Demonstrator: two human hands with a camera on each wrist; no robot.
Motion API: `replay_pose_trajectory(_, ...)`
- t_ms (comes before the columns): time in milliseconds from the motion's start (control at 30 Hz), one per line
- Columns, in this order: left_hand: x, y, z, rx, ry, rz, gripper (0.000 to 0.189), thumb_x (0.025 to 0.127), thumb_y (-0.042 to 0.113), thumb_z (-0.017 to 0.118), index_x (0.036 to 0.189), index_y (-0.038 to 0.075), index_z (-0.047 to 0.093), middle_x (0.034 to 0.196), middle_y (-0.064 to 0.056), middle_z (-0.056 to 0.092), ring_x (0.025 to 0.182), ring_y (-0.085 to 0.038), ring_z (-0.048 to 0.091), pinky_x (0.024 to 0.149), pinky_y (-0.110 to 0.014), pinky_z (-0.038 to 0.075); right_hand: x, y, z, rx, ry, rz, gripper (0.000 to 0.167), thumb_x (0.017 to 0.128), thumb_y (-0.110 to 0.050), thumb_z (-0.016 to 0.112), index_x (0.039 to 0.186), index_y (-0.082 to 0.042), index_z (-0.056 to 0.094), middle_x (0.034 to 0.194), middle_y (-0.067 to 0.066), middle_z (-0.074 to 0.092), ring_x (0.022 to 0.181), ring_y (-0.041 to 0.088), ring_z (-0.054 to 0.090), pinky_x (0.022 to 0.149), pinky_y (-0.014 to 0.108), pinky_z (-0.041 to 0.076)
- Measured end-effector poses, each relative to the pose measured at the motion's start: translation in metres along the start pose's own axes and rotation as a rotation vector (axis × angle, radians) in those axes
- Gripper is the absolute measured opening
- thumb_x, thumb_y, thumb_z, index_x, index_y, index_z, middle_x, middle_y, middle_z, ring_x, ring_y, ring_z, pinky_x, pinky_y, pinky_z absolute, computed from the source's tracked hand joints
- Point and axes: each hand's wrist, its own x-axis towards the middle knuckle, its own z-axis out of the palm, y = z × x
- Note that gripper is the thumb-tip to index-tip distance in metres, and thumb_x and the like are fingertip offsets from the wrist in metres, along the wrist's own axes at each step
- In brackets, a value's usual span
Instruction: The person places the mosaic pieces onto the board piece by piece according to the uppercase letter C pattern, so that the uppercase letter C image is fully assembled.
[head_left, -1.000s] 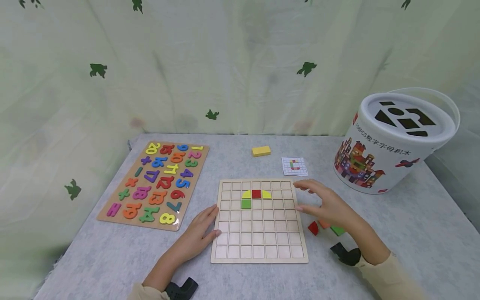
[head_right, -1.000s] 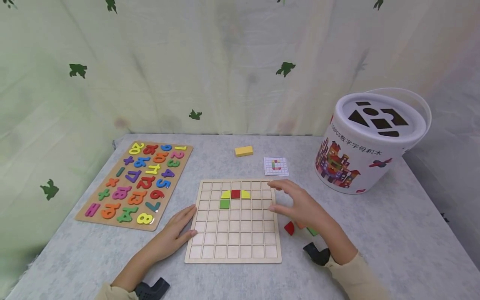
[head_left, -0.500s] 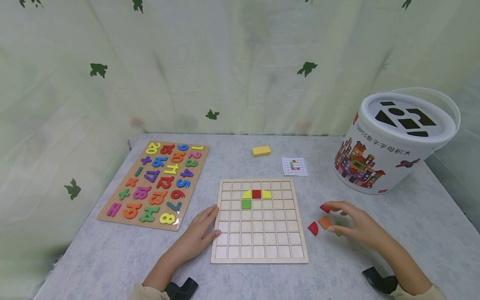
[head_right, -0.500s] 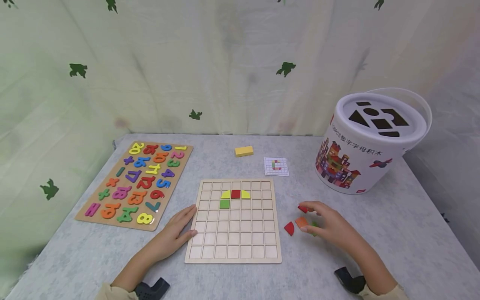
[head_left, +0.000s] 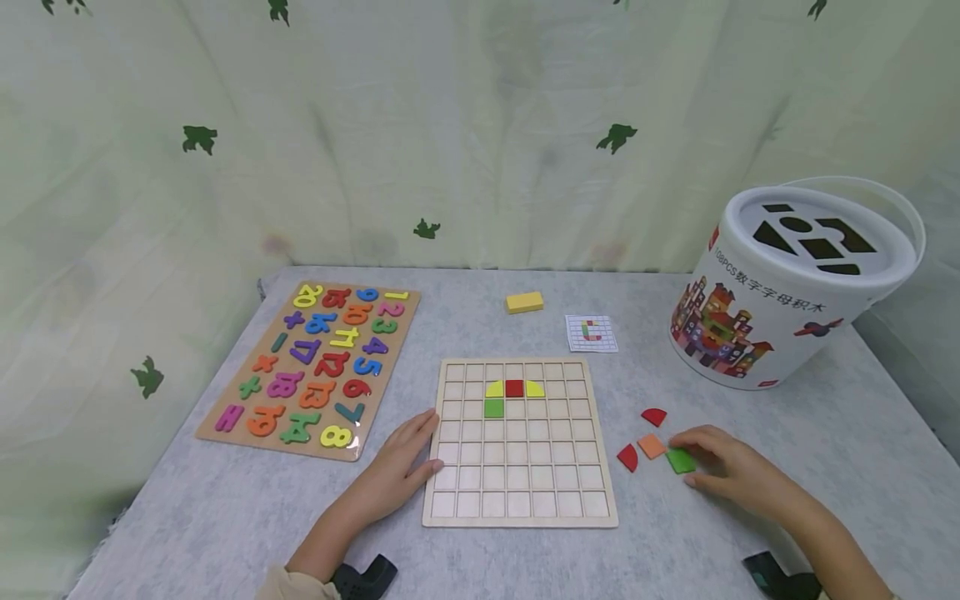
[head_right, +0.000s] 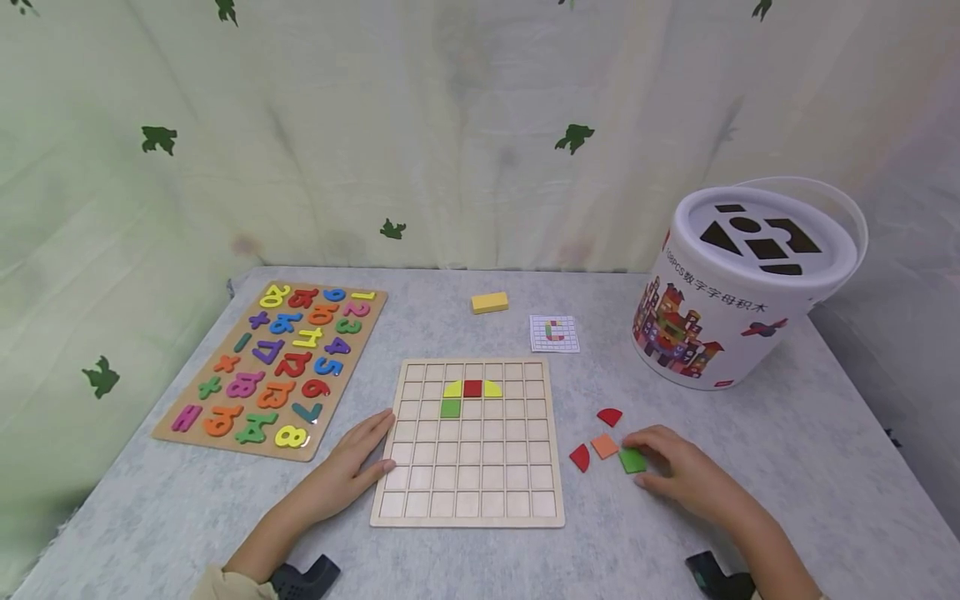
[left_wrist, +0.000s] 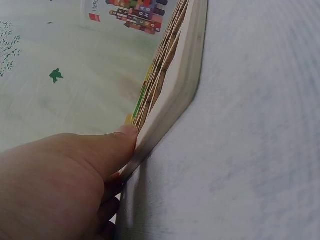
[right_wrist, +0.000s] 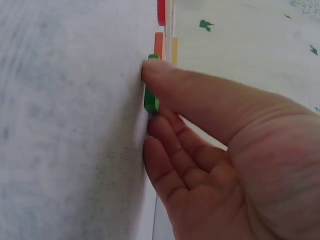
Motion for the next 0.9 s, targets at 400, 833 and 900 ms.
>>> replay_pose_trajectory(400, 0.0, 0.001, 0.0, -0.004, 0.005, -0.001, 0.066, 0.089, 0.029, 0.057, 0.142, 0.005, 0.025, 0.146, -0.008, 0.021, 0.133, -0.027, 0.016, 0.102, -0.048, 0.022, 0.001, -0.004, -0.001, -0.028, 0.042, 0.033, 0.031, 0.078, -0.02, 0.07, 0.105, -0.009, 0.06, 0.103, 0.001, 0.057, 0.096, 0.021, 0.052, 0.081, 0.037, 0.047)
replay_pose_trajectory(833, 0.0, 0.002, -0.001, 0.0, 0.0, -0.023, 0.066, 0.089, 0.03, 0.057, 0.142, 0.008, 0.025, 0.147, -0.005, 0.021, 0.133, -0.024, 0.016, 0.102, -0.046, 0.023, 0.008, -0.056, 0.003, -0.035, 0.218, -0.177, 0.026, 0.08, -0.024, 0.068, 0.104, -0.016, 0.061, 0.099, -0.008, 0.058, 0.087, 0.015, 0.053, 0.072, 0.034, 0.048)
replay_pose_trajectory(900, 0.0, 0.002, -0.001, -0.002, 0.0, -0.024, 0.066, 0.089, 0.03, 0.057, 0.142, 0.008, 0.025, 0.147, -0.005, 0.021, 0.133, -0.024, 0.016, 0.102, -0.046, 0.023, 0.012, -0.064, 0.006, -0.018, 0.239, -0.237, 0.025, 0.081, -0.022, 0.068, 0.104, -0.017, 0.062, 0.099, -0.01, 0.058, 0.087, 0.015, 0.054, 0.072, 0.036, 0.048)
